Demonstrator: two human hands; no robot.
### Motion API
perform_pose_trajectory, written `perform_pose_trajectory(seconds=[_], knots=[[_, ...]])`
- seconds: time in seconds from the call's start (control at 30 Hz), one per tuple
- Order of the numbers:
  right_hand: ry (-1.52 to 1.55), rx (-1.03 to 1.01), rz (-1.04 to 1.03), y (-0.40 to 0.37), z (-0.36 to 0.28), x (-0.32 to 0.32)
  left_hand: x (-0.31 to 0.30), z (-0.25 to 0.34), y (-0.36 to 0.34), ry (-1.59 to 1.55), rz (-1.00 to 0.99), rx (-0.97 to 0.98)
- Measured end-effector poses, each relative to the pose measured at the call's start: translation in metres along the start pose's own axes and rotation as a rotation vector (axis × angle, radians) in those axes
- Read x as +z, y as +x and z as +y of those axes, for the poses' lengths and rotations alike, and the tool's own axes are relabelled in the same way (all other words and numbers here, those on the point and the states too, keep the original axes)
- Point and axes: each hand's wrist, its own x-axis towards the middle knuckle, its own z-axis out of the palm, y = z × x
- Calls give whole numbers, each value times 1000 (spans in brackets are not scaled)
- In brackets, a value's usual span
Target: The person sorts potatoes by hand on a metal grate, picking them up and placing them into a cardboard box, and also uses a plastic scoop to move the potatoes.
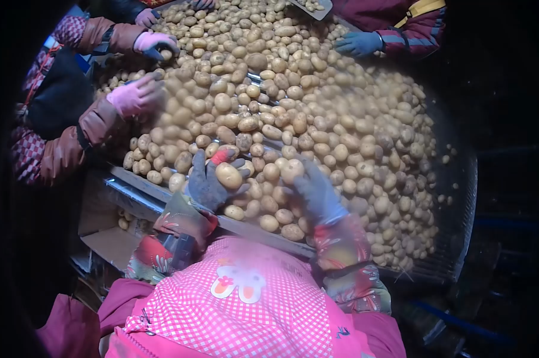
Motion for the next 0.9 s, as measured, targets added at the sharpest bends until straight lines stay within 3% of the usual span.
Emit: perform_pose_trajectory(seconds=[0.07, 0.23, 0.33, 0.37, 0.4, 0.43, 0.5, 0.53, 0.57, 0.6, 0.63, 0.67, 0.73, 0.8, 0.9], knots=[[248, 98, -74, -2, -13, 18, 6, 3, -7, -36, -32, -31], [22, 49, -124, 18, -12, 40, 26, 11, -28, -100, -242, -134], [-54, 143, -4, 30, -24, 63, 2, -4, -15, 24, -155, -64], [-11, 77, 28, 35, -29, 58, 0, -7, -15, 71, -118, -43], [30, 7, 58, 39, -33, 46, -3, -4, -8, -134, -174, -117], [72, -60, 91, 39, -36, 34, 4, 0, -15, -86, -84, -48], [-461, -51, 205, 21, -37, 9, 8, 4, -20, -119, -2, 52], [-731, -42, 256, 10, -39, -3, 9, 5, -21, 241, 2, 257], [-1076, -194, 147, 1, -27, -11, 10, 5, -27, 603, 3, 468], [-1230, 7, -7, -13, -17, -14, 7, 4, -26, 594, -1, 465], [-1469, 20, -60, -26, -6, -9, 5, 4, -25, 585, -4, 462], [-1500, 49, -92, -33, 8, -5, 1, 4, -19, 204, -14, 243], [-1543, 88, -110, -32, 26, 1, 4, 5, -17, 5, -22, 90], [-1566, 120, -73, -28, 34, 3, 17, 5, -29, 368, -34, 216], [-1596, 130, -158, -20, 20, 7, 11, 1, -32, 607, -100, 347]])
